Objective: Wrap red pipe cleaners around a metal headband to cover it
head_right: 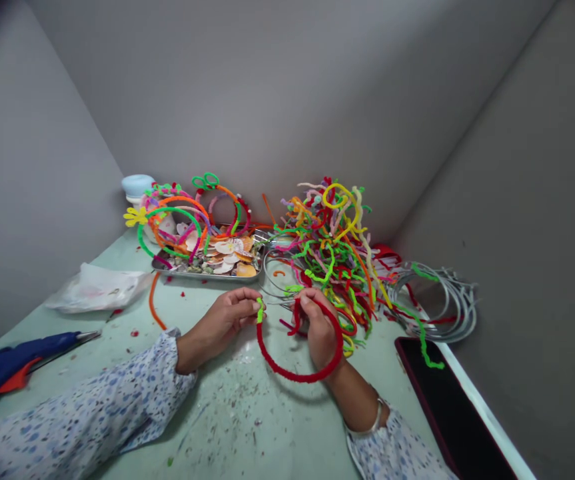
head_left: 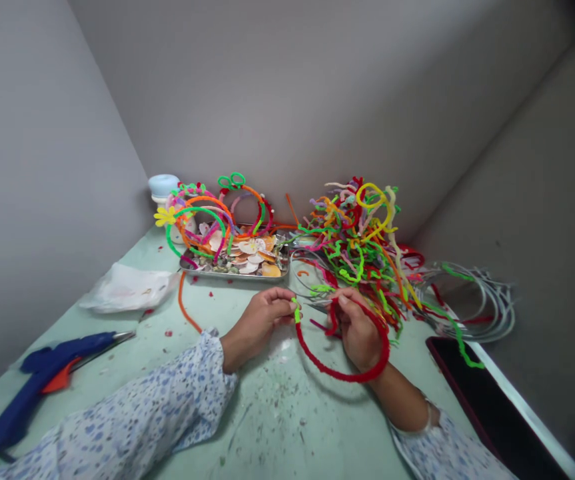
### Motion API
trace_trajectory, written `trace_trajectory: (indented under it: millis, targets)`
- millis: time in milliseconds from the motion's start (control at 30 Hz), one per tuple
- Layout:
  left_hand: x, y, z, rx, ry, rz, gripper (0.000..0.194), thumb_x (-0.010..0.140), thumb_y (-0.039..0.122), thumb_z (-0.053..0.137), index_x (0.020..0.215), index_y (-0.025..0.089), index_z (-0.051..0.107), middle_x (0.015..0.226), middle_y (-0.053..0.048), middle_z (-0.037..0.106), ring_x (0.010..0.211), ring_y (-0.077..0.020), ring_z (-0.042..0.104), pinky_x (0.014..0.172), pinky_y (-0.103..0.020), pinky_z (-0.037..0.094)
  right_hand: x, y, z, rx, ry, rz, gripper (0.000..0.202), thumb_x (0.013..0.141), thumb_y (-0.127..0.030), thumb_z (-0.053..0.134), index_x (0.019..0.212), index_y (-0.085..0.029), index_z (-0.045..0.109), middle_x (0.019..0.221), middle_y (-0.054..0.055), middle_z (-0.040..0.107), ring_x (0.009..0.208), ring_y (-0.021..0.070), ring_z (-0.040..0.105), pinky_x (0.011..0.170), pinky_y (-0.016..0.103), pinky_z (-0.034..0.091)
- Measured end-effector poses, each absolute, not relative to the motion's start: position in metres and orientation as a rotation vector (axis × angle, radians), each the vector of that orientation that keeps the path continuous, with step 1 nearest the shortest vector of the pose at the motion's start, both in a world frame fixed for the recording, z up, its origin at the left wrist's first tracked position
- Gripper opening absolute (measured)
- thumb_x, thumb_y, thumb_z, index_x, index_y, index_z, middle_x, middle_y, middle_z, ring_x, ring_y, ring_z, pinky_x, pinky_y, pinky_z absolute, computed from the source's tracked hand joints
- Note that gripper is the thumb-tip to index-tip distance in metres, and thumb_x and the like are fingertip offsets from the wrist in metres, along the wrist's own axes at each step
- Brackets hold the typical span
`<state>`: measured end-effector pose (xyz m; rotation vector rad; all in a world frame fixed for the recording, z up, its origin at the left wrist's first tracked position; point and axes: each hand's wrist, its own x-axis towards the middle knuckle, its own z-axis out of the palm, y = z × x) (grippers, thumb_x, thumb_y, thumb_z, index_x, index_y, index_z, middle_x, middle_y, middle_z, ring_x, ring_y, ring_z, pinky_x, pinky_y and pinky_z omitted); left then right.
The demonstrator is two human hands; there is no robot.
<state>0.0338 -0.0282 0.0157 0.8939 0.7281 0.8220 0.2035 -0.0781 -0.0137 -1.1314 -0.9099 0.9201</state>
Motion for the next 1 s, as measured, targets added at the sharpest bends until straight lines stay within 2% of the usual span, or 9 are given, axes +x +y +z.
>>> trace_trajectory:
  millis: [167, 300, 700, 1000]
  targets:
    - [0.0339, -0.0281, 0.0101, 0.899, 0.712, 0.812, 0.024, 0.064, 0.015, 0.072, 0.086, 0.012, 0.062, 0.073, -0.002, 0.060, 0.063, -0.0093, 0.056, 0.064, -0.024, 0.044, 0.2041, -0.0790, -0.0119, -1.054, -0.966, 0.978, 0.015, 0.080, -0.034, 0.053, 0.075, -0.021, 0.059, 0.066, -0.001, 0.058, 0.051, 0.0115, 0.049, 0.045, 0.023, 0.040]
    - [0.0345, -0.0281, 0.0078, 0.897, 0.702, 0.806, 0.025, 0.065, 0.015, 0.072, 0.087, 0.012, 0.062, 0.073, -0.002, 0.060, 0.063, -0.0090, 0.055, 0.063, -0.023, 0.043, 0.2057, -0.0776, -0.0136, -1.013, -0.981, 1.007, 0.016, 0.080, -0.031, 0.050, 0.070, -0.020, 0.058, 0.063, -0.001, 0.056, 0.048, 0.0108, 0.048, 0.043, 0.023, 0.037]
    - [0.0356, -0.0333, 0.0110, 0.927, 0.692, 0.723, 0.024, 0.068, 0.015, 0.071, 0.089, 0.012, 0.059, 0.072, -0.001, 0.058, 0.061, -0.0076, 0.053, 0.059, -0.022, 0.041, 0.2117, -0.0739, -0.0145, -1.014, -1.011, 1.126, 0.015, 0.078, -0.029, 0.049, 0.068, -0.020, 0.057, 0.052, -0.003, 0.050, 0.043, 0.0106, 0.045, 0.040, 0.022, 0.032]
    - [0.0350, -0.0333, 0.0091, 0.945, 0.661, 0.709, 0.026, 0.068, 0.016, 0.070, 0.091, 0.011, 0.058, 0.071, 0.000, 0.057, 0.059, -0.0072, 0.052, 0.057, -0.021, 0.040, 0.2130, -0.0718, -0.0163, -0.967, -0.972, 1.074, 0.013, 0.080, -0.027, 0.047, 0.071, -0.021, 0.054, 0.056, -0.004, 0.050, 0.044, 0.0096, 0.043, 0.041, 0.021, 0.031]
